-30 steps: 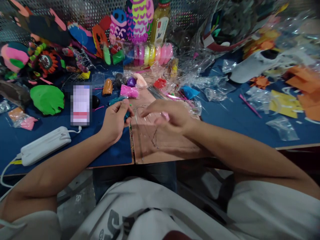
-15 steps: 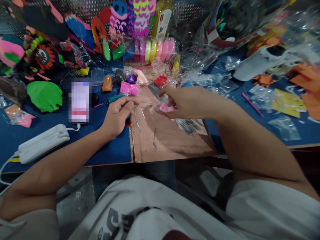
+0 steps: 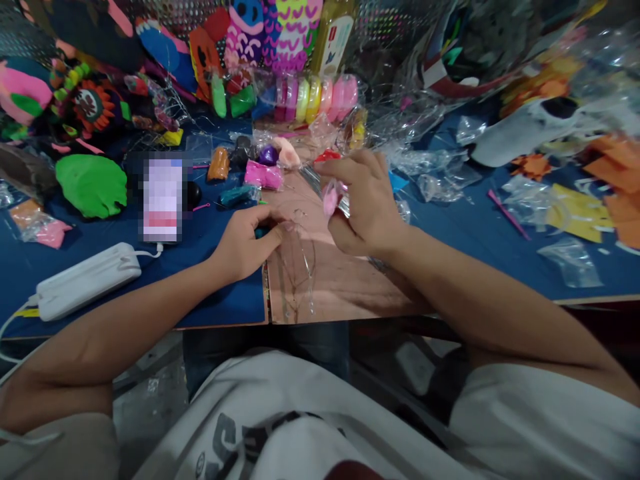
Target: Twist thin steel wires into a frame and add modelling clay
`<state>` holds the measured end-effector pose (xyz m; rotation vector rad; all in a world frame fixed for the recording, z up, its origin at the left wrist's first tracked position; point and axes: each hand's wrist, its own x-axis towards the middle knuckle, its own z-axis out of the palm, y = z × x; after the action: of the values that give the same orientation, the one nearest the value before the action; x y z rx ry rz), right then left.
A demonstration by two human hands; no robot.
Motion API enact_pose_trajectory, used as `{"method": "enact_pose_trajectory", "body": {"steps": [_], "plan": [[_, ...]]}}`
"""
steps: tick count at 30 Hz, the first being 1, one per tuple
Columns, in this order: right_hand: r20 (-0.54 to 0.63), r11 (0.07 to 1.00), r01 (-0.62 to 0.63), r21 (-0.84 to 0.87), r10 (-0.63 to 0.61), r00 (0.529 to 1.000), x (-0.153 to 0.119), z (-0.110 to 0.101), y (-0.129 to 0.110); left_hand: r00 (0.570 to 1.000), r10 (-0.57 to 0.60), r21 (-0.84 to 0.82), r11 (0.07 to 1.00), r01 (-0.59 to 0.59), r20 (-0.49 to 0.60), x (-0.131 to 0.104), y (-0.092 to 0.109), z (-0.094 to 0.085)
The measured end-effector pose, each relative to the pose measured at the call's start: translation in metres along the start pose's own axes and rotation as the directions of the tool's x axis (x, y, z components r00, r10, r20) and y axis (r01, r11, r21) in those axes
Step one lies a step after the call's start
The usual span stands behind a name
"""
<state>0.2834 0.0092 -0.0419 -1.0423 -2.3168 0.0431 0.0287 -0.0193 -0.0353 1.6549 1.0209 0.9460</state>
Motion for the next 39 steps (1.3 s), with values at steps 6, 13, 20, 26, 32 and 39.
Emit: {"method": "enact_pose_trajectory", "body": {"steps": [6,13,20,26,32,39], "plan": [[-0.167,0.995,0.092,0.024,-0.087,0.982,0.001,0.002,-0.006,0.998,-0.013,-0.037,0.999,0.011,-0.059,0.001,0.002,-0.003],[-0.094,0.951,0.293,0.098,-0.284,0.954,-0.002,0.02,-0.017,1.0,0.009,-0.023,1.0,-0.009,-0.007,-0.001,0.006,0.002],[0.082,0.974,0.171,0.151,-0.185,0.979,-0.006,0.022,-0.016,0.996,0.063,0.134,0.99,-0.055,-0.057,-0.005,0.008,0.001],[-0.046,0.931,0.353,0.094,-0.35,0.935,-0.006,0.025,-0.015,0.991,0.124,0.144,0.983,-0.117,-0.043,-0.007,0.005,0.001],[0.046,0.952,0.301,0.061,-0.304,0.952,-0.012,0.031,-0.018,0.976,0.211,0.254,0.942,-0.219,0.056,-0.01,0.002,0.001],[-0.01,0.939,0.343,0.032,-0.343,0.939,-0.007,0.035,-0.02,0.961,0.22,0.478,0.834,-0.274,0.168,-0.014,0.002,0.001]]}}
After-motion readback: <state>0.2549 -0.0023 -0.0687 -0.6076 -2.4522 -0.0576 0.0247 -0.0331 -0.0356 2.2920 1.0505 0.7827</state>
